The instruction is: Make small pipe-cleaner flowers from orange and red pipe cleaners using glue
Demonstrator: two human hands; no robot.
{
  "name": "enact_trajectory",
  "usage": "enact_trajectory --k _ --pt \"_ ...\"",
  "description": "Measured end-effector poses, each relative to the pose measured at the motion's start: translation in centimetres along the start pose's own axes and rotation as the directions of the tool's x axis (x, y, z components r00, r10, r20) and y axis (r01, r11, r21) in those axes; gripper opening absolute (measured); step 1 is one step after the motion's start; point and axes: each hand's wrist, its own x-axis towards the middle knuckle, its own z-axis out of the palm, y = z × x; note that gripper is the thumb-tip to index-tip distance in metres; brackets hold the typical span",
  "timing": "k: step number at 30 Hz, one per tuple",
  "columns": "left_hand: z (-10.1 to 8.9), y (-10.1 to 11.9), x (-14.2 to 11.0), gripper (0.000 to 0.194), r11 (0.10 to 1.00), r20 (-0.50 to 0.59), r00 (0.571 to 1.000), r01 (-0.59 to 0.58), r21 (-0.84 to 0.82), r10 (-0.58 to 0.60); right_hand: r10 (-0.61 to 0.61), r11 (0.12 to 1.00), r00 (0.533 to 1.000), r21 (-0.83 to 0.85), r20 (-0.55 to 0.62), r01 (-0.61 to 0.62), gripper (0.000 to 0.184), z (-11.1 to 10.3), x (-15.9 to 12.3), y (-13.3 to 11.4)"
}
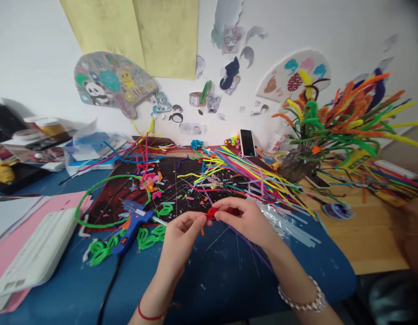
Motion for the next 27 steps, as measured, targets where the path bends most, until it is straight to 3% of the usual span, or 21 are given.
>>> enact_trajectory --k 3,7,12,18,22,27 --pt "-0.1 -0.8 0.1 0.018 0.997 -0.149 0.986 -0.072 0.022 0.074 0.096 0.985 0.994 0.139 0.061 -0.103 0.017 0.8 0.2 0.4" --pt "0.0 -1.4 0.4 0.016 0.996 -0.194 0.977 -0.093 -0.011 0.089 0.081 0.985 0.997 0.152 -0.015 -0.078 0.016 1.6 0.3 0.5" --pt "0.4 -1.8 0.5 0.014 0.992 -0.257 0.959 -0.126 -0.006 0.120 0.000 1.000 0.995 -0.002 -0.100 0.000 0.014 2.4 -0.1 0.0" --pt "0.5 -2.2 0.7 0.017 0.997 -0.322 0.945 -0.067 -0.041 0.050 -0.189 0.979 0.973 -0.098 -0.132 0.177 0.014 3.6 -0.7 0.2" --pt "0.0 -2.7 0.6 0.017 0.999 -0.302 0.952 -0.049 -0.018 0.042 -0.205 0.969 0.977 -0.150 -0.058 0.194 0.018 3.2 -0.7 0.5" --pt "-0.2 -2.4 0.4 0.017 1.000 -0.134 0.991 -0.002 0.008 0.003 -0.262 0.923 0.963 -0.306 -0.057 0.233 0.015 1.3 -0.1 0.5"
